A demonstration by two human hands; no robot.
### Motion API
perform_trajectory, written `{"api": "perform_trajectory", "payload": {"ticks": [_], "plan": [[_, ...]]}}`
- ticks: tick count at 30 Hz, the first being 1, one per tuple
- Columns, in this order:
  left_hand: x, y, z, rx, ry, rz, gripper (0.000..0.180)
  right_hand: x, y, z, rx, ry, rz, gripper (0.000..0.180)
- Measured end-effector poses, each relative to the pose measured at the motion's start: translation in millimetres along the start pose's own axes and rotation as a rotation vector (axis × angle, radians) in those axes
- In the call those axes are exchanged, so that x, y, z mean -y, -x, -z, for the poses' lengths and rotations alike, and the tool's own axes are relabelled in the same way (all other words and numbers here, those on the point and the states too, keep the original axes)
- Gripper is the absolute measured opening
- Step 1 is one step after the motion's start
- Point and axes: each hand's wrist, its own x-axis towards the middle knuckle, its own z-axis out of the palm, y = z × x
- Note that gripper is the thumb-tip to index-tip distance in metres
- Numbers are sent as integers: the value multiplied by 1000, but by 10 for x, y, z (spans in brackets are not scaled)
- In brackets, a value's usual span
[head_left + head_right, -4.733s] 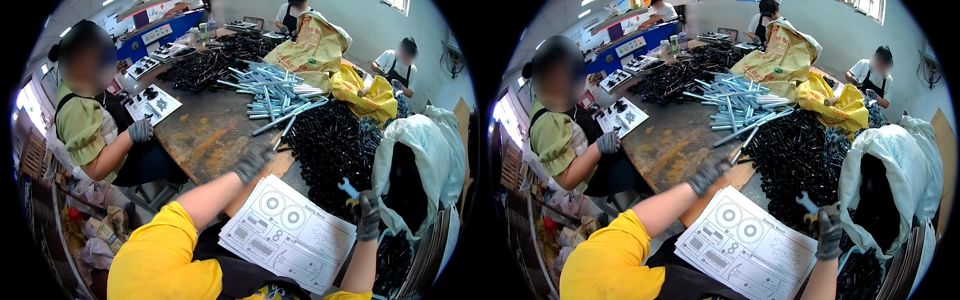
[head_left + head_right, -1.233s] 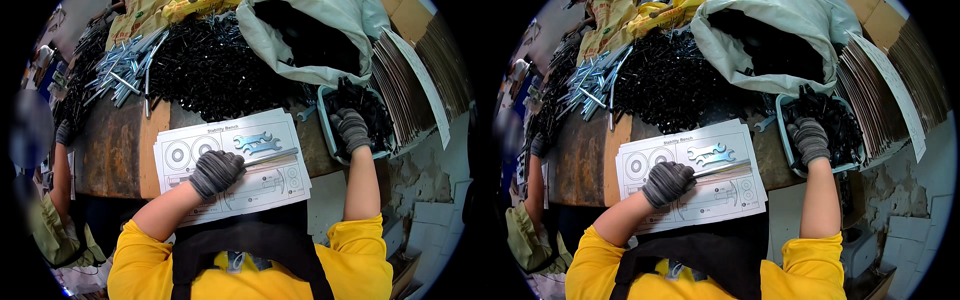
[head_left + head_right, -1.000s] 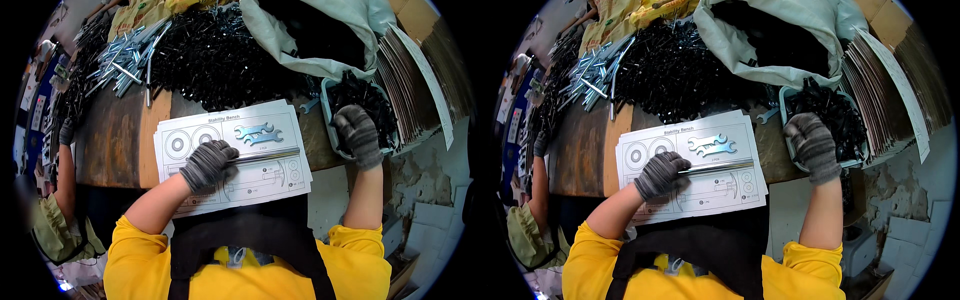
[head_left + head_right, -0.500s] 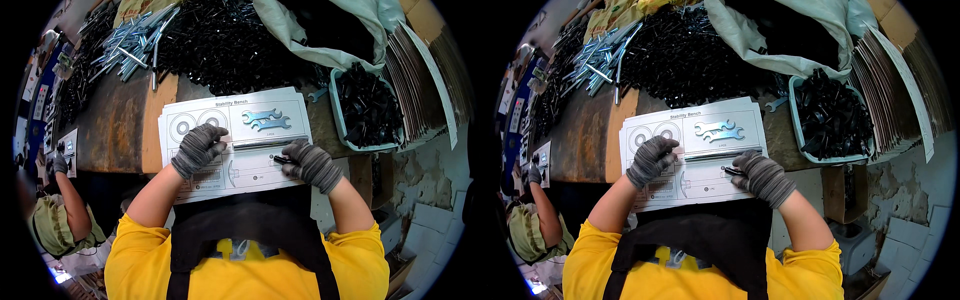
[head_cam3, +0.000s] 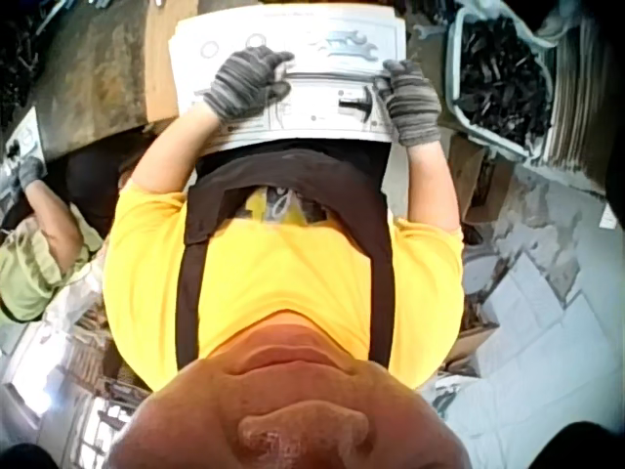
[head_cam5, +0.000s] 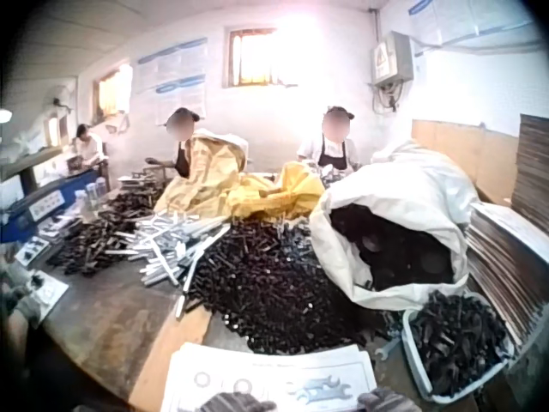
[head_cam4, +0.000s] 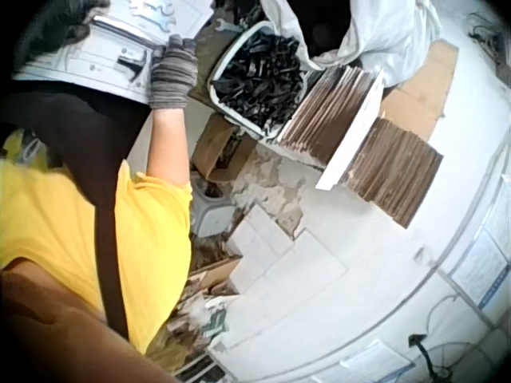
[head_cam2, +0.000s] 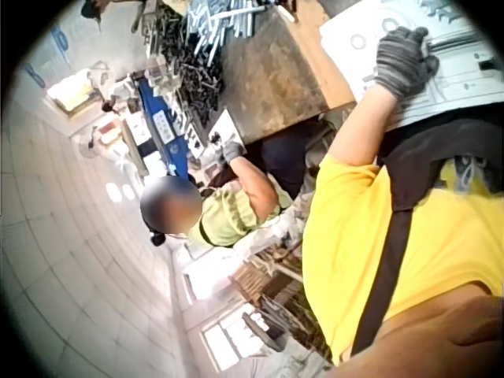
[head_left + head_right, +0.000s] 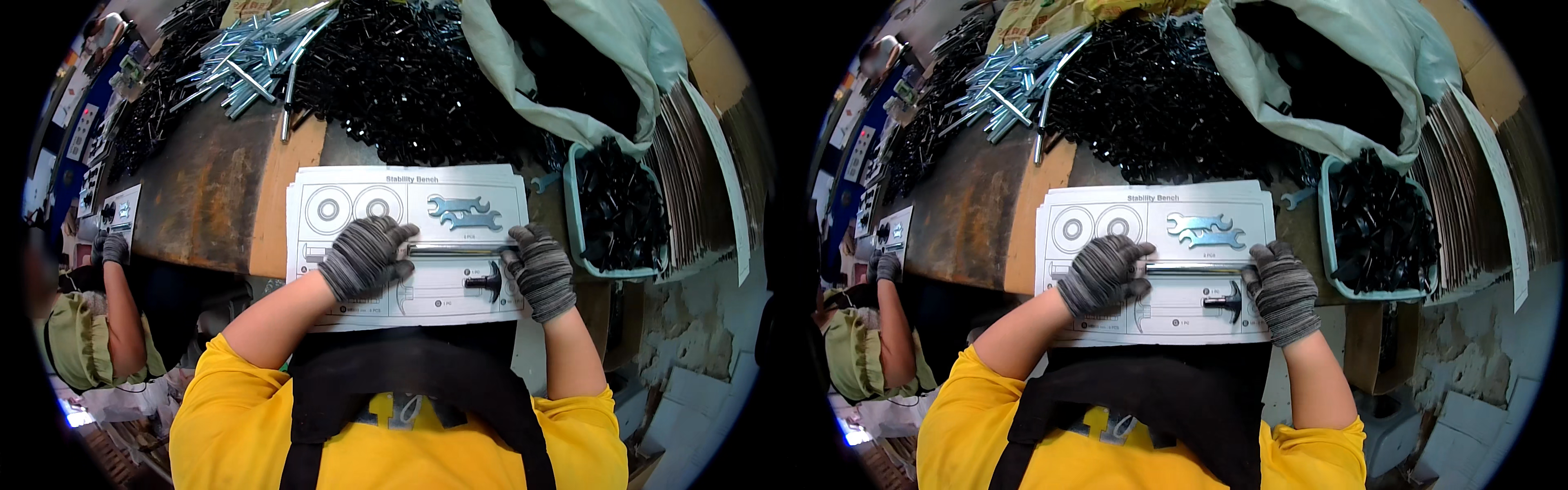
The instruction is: The person picks various metal hardware pieces from piles on a table and places them onto printed instruction sheets that serve as packaging templates. They handle bolts, nuts, washers, and small black plastic parts, arranging each item into designated spots on the sheets. The person repeats this process for multiple sheets, occasionally reaching into a large sack to retrieve more parts.
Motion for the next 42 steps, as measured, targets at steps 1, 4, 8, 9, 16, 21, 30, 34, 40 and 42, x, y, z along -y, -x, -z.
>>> {"api": "perform_trajectory", "payload": {"ticks": [1, 4, 8, 9, 16, 21, 30, 34, 40, 42], "plan": [[-27, -20, -20, -11, -65, -43, 46, -41, -40, -22, 115, 63, -68, 30], [108, -90, 45, 72, -119, -57, 48, -150, -62, 12, 35, 95, 27, 33], [444, -207, 209, 60, -53, 116, 42, -186, -458, 308, -141, -2, 95, 30], [547, -224, 164, -47, -83, 97, 38, -204, -592, 386, -209, -15, 153, 28], [638, -244, 35, -288, -84, -22, 21, -848, -1910, 623, -164, 194, -133, 38], [609, -256, 68, -283, -79, -10, 20, -993, -2476, 716, 251, 296, -381, 68], [611, -259, 100, -247, -38, 21, 18, -1547, -2827, 293, 361, 438, -303, 47], [586, -212, 136, -195, -42, 59, 18, -1426, -2640, 464, 298, 494, -200, 39], [622, -262, 82, -220, -42, 20, 19, -1671, -2470, 709, -213, 296, -167, 25], [600, -237, 115, -240, -55, 18, 19, -1581, -2345, 708, -478, -39, -8, 22]]}}
